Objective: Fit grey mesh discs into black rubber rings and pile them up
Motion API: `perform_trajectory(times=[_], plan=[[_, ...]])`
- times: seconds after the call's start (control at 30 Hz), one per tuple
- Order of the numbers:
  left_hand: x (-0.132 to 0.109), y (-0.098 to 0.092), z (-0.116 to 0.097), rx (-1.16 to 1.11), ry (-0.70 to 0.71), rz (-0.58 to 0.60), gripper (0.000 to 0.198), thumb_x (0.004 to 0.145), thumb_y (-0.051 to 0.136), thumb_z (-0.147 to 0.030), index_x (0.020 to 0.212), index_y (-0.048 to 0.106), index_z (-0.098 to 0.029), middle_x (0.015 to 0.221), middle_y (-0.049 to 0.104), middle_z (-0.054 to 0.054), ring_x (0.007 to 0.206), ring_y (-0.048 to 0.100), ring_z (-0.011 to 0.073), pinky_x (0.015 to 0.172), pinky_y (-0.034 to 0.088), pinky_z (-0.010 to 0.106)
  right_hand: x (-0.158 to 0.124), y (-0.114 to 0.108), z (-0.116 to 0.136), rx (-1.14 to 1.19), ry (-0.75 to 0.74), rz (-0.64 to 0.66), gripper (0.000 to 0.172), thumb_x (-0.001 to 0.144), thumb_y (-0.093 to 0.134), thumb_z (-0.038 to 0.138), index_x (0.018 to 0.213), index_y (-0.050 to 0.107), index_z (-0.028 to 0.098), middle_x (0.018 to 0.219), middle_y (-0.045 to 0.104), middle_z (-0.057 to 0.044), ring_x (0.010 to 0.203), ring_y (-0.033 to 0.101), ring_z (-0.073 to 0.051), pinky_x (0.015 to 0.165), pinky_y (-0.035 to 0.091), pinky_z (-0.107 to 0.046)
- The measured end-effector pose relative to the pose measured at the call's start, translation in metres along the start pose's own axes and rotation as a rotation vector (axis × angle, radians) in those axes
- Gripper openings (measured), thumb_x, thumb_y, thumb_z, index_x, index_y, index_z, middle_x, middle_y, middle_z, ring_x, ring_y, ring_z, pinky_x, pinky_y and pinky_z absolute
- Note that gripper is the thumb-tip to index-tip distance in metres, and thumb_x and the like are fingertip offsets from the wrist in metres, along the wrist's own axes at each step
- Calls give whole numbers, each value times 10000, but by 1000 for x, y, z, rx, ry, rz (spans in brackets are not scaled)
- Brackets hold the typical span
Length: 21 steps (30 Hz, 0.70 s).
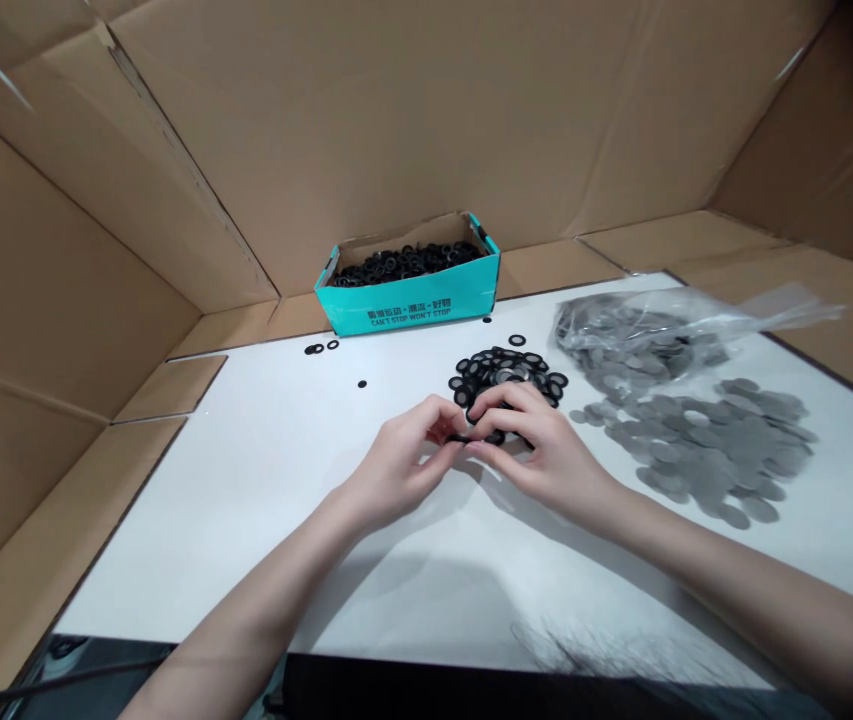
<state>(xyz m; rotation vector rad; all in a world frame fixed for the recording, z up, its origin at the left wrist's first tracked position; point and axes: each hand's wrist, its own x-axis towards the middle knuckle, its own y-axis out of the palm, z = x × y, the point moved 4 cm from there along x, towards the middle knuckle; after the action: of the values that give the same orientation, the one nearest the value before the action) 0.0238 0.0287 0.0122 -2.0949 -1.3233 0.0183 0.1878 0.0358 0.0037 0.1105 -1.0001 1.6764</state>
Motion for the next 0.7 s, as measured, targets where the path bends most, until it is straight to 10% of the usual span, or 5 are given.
perform_trajectory(times=[0.7], plan=[[-1,2,0,94,140,-18,273,904,560,-77,1136,546,-220,1072,623,45,923,634,136,813,576,266,1,0,-4,72,37,-34,103,879,627,191,780,652,205,908,637,-67,895,576,-224,806,456,-386]])
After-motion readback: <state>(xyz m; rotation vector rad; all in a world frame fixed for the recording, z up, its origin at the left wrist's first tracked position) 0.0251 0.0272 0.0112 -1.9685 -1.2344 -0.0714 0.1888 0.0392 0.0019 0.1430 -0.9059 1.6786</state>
